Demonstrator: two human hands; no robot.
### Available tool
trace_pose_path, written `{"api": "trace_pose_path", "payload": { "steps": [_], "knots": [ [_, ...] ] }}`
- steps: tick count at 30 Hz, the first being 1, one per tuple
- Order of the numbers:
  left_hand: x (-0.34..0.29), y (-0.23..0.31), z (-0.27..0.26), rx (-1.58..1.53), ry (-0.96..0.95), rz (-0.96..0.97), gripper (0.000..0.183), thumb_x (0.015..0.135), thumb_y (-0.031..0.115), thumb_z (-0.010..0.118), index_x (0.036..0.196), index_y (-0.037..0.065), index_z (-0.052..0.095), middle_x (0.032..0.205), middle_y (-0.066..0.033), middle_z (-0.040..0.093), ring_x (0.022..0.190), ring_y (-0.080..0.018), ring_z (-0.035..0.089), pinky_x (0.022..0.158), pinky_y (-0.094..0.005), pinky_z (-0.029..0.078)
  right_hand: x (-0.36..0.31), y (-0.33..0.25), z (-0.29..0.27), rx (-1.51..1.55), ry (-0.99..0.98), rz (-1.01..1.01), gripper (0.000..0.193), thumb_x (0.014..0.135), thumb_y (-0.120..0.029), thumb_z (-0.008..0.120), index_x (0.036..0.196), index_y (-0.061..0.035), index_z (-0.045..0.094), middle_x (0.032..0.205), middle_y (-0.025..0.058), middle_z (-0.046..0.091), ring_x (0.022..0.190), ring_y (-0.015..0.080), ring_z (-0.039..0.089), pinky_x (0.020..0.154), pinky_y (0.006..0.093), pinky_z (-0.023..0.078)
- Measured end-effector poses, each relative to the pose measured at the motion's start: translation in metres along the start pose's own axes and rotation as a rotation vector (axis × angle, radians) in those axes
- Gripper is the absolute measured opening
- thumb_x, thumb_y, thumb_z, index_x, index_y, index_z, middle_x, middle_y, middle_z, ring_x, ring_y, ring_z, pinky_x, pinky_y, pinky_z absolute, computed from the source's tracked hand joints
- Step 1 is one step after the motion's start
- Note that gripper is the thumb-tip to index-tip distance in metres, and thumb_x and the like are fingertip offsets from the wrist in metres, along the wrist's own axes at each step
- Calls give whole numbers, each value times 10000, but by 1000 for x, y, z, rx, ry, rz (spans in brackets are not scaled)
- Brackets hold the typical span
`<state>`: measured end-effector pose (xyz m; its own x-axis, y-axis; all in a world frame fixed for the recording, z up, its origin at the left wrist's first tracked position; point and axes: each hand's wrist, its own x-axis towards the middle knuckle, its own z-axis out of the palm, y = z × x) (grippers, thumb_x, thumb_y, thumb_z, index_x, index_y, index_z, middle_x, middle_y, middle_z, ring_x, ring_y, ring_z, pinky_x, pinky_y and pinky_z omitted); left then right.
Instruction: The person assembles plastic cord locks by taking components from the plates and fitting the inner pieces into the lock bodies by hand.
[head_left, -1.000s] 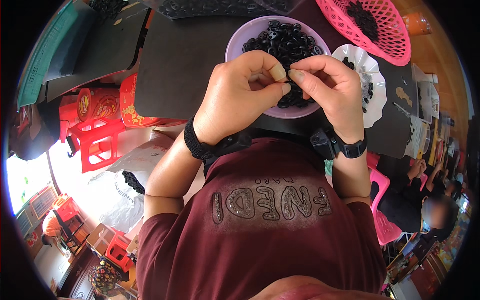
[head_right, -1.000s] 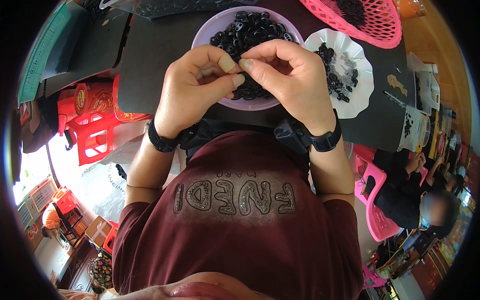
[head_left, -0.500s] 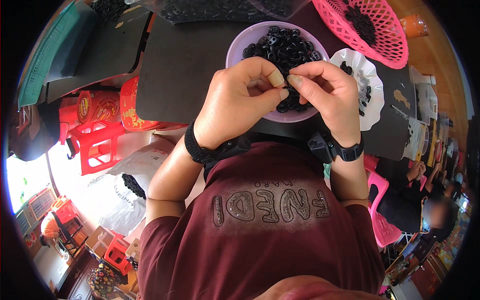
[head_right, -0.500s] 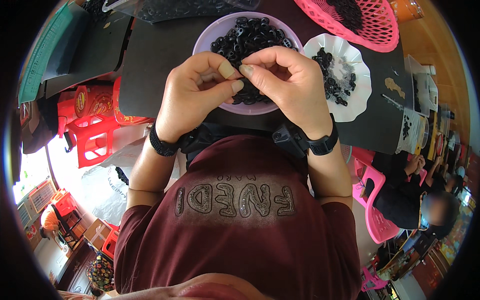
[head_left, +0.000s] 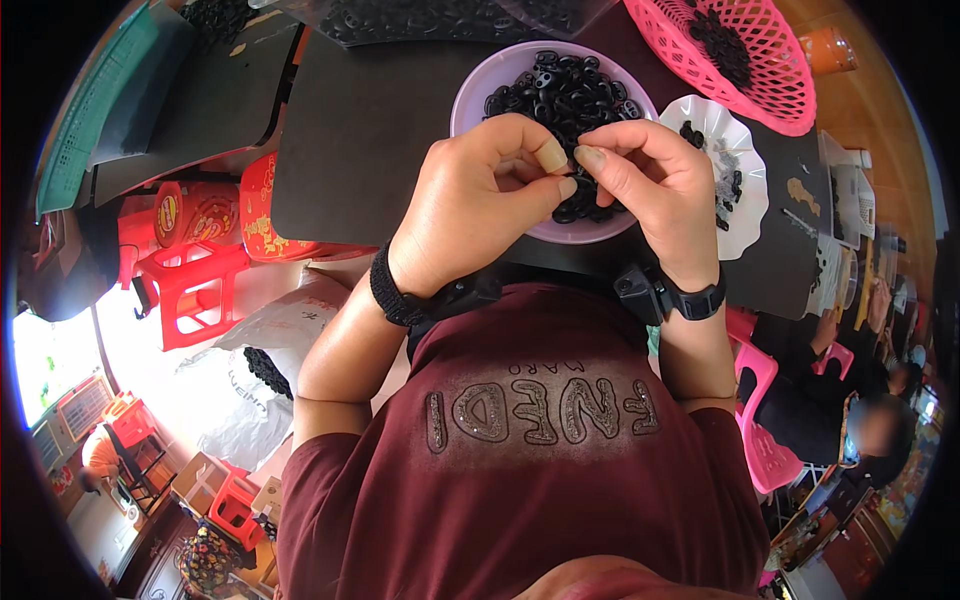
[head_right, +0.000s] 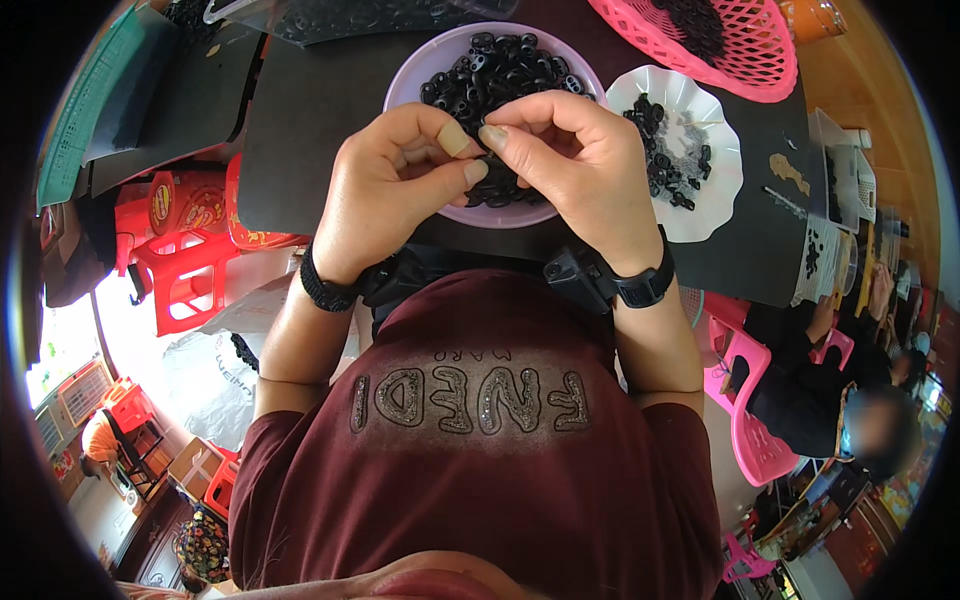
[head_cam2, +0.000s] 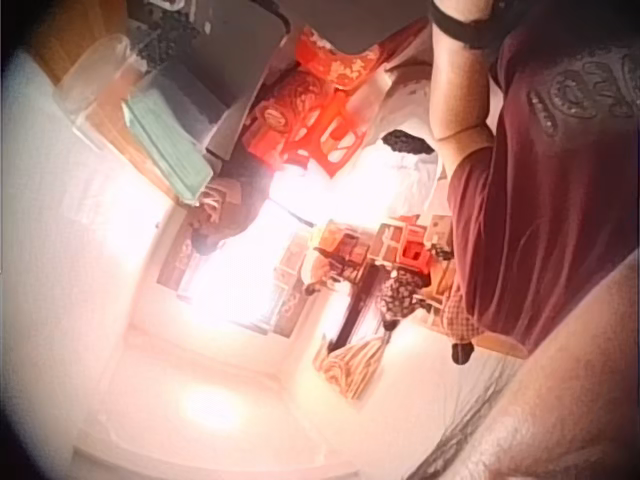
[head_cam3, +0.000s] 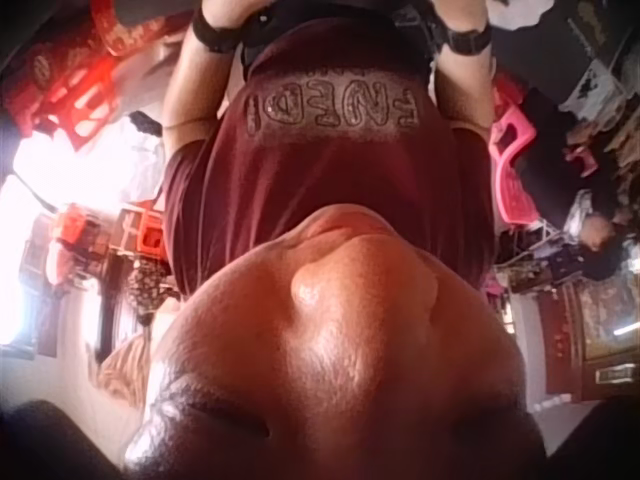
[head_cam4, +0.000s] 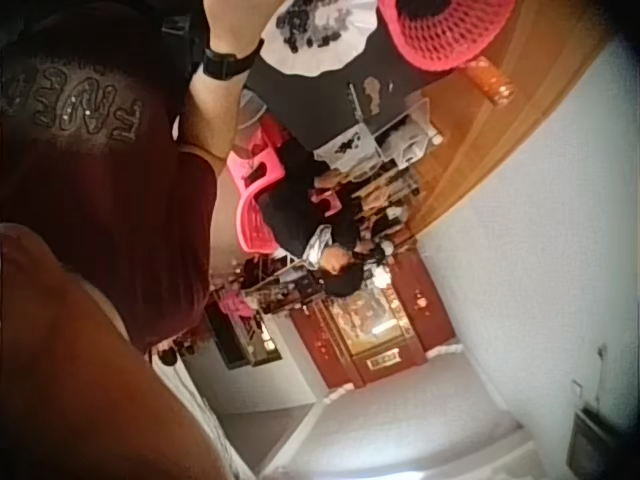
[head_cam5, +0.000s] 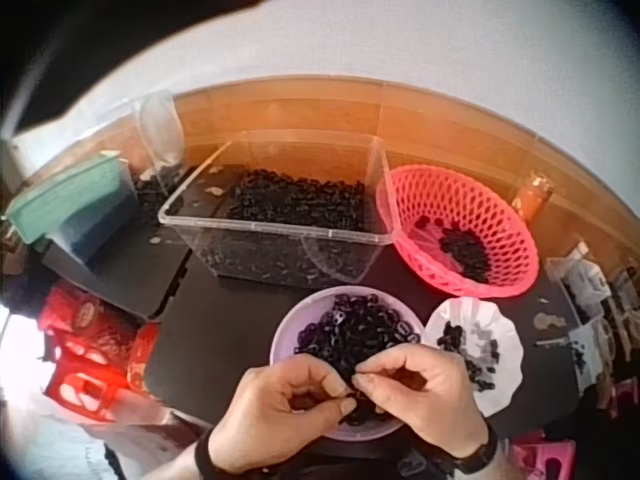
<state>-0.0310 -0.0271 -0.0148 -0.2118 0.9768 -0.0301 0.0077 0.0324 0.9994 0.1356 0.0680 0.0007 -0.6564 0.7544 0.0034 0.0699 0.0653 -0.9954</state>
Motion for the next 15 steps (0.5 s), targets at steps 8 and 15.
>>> {"api": "trace_pose_path", "payload": {
  "steps": [8, 15],
  "knots": [
    [8, 1, -7, 372, 49, 95, 169, 839, 38, 707, 996, 0, 658, 876, -46, 674, 771, -84, 635, 671, -218, 518, 3, 6, -5, 98, 94, -12, 129, 880, -96, 695, 980, -15, 700, 766, -6, 645, 616, 49, 555, 566, 175, 435],
    [5, 7, 14, 336, 67, 180, 207, 840, 89, 732, 1023, 9, 677, 860, -56, 686, 730, -87, 638, 613, -218, 518, -2, 10, 1, 227, 100, 2, 147, 890, -104, 682, 992, 1, 691, 771, 17, 652, 618, 67, 565, 572, 187, 448]
  ]
}}
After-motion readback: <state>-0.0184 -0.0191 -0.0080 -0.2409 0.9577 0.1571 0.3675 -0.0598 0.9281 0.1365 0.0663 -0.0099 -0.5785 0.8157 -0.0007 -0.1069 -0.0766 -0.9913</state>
